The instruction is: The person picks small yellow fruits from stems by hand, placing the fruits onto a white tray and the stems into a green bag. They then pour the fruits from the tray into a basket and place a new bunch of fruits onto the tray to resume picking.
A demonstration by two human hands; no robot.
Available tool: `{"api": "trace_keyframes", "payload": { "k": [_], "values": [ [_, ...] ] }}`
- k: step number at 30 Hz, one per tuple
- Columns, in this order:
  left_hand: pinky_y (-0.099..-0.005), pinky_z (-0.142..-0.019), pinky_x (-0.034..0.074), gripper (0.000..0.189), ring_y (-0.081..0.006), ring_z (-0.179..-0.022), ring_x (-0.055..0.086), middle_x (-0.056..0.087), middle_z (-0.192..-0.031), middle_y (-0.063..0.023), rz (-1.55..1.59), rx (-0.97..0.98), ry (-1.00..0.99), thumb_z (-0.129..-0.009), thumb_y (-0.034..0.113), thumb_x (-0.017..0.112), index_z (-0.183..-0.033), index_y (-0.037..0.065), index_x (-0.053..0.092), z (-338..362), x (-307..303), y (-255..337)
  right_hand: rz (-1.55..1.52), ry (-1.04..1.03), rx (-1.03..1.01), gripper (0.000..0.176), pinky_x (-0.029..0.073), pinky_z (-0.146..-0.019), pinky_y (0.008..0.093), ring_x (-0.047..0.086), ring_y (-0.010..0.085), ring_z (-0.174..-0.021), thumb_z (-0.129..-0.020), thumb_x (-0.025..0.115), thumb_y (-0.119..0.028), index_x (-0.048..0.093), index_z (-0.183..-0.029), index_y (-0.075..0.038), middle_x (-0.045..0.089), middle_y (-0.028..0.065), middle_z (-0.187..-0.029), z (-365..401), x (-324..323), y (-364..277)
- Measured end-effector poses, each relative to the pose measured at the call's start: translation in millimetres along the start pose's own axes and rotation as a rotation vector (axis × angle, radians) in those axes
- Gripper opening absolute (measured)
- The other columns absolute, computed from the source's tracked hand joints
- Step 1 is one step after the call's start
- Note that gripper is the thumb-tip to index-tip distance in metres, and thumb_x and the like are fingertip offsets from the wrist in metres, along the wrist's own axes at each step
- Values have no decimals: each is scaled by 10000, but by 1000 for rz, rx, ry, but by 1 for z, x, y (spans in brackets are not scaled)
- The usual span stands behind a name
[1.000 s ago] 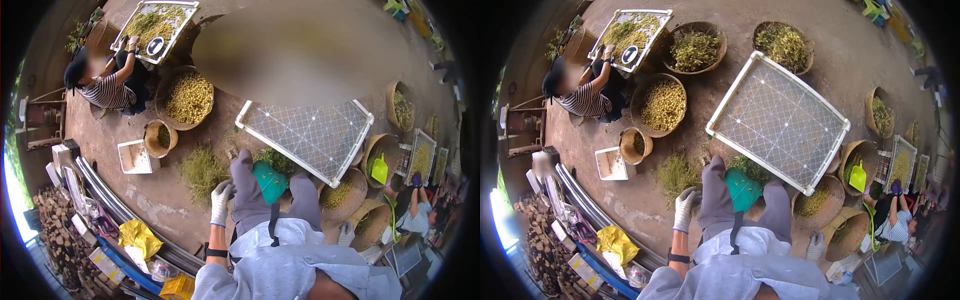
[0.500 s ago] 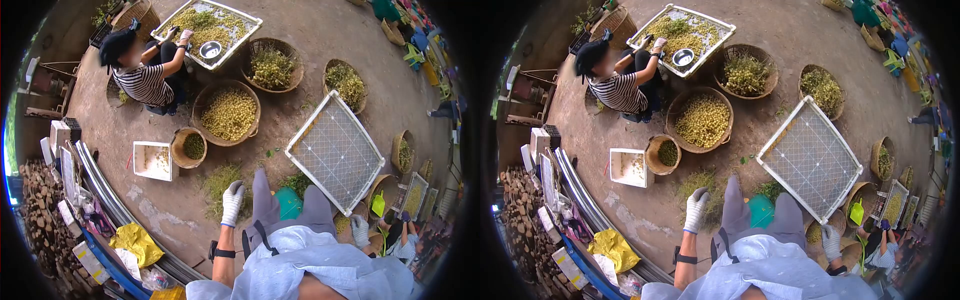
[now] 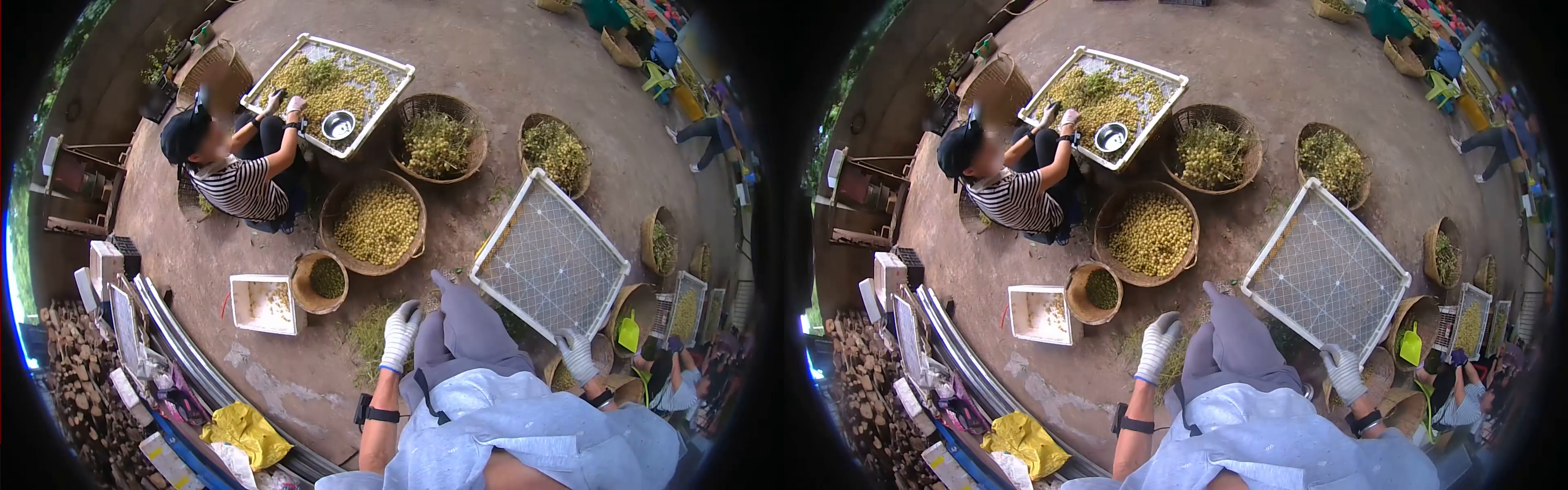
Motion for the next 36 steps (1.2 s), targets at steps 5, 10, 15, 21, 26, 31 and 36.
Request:
{"api": "trace_keyframes", "payload": {
  "k": [5,10,15,21,26,31,36],
  "values": [
    [-377,-833,497,292,-332,-941,644,669,-1024,-175,-235,239,-41,-865,211,617,-1102,41,633,-30,34,64,-20,-58,-56,124,501,-698,427,633,348,-775,-876,594,-172,640,-943,-78,652,156,-852,-46,12,-23],
    [-403,-823,492,293,-355,-931,634,664,-1010,-184,-328,212,-75,-872,244,606,-1095,57,636,-61,54,81,-82,-2,-13,125,498,-664,406,638,338,-738,-869,585,-138,657,-947,-72,654,163,-832,-88,8,-11],
    [-417,-808,491,281,-365,-923,631,663,-993,-195,-450,197,-123,-876,241,596,-1085,58,635,-87,64,100,-162,54,116,144,490,-651,399,635,341,-716,-869,582,-148,660,-954,-62,649,176,-819,-122,12,6],
    [-435,-812,486,288,-365,-929,629,663,-980,-194,-527,176,-229,-878,257,580,-1089,68,632,-129,55,117,-147,-2,160,153,482,-675,436,626,375,-765,-873,576,-169,657,-933,-55,646,193,-835,-166,26,-14],
    [-389,-857,494,330,-336,-983,637,672,-1055,-172,-691,163,-314,-865,232,594,-1135,46,628,-179,25,119,-75,-48,147,165,485,-723,458,621,382,-809,-891,567,-223,638,-942,-83,639,190,-827,-195,51,-21],
    [-426,-792,501,287,-350,-924,640,670,-1003,-183,-619,221,-251,-874,281,584,-1054,68,652,-216,-9,124,-53,-231,234,219,484,-762,465,625,381,-840,-872,583,-256,631,-962,-62,651,196,-875,-200,61,-34],
    [-367,-847,498,316,-308,-954,661,679,-1036,-188,-618,249,-302,-876,198,599,-1120,1,629,-258,-26,156,-72,-225,197,247,486,-781,460,626,382,-860,-866,587,-251,630,-975,-33,659,200,-915,-223,60,-31]
  ]
}}
Point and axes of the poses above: each hand's wrist, its own z-axis away from the middle knuckle, its own x-axis out of the palm, y = z × x, the point moved 7 cm from there along -z, towards the middle knuckle
